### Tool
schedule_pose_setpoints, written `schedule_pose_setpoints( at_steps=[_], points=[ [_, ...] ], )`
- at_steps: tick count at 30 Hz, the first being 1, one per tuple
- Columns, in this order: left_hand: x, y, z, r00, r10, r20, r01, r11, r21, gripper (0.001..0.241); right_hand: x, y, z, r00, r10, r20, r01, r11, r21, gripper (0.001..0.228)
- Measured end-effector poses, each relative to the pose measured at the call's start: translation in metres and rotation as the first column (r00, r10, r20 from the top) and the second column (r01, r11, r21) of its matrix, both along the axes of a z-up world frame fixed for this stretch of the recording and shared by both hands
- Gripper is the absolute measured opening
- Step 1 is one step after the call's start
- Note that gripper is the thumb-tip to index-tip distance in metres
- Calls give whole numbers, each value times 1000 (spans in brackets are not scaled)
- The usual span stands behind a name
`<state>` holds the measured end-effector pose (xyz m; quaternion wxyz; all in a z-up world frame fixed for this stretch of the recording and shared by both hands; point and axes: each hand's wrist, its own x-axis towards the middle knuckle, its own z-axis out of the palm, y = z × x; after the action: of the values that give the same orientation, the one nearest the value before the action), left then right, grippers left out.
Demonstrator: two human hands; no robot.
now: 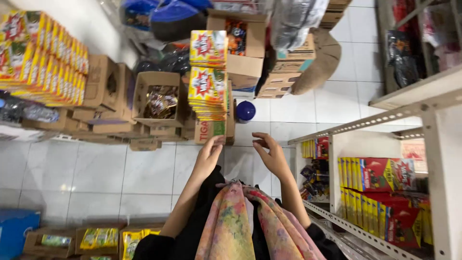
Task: The person restocks a shelf by taking boxes of mosquito repellent coils from stacks on the floor and arranging them on the shelf.
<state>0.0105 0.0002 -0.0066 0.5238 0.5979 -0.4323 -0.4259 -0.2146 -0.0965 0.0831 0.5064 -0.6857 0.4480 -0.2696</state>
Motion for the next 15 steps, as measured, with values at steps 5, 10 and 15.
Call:
schedule_pose_setpoints(
  at_steps=[5,10,15],
  points=[
    [56,-8,-29,999,53,10,-53,997,51,40,62,-22,-41,999,38,-19,-38,999,11,35],
    [117,-23,-45,999,20,29,-22,998,66,46,128,-73,-119,999,-18,-40,18,1000,-6,45],
    [179,-74,-85,995,-47,89,27,977,214,60,179,-107,-177,975,-175,-138,163,982,-97,57]
  ],
)
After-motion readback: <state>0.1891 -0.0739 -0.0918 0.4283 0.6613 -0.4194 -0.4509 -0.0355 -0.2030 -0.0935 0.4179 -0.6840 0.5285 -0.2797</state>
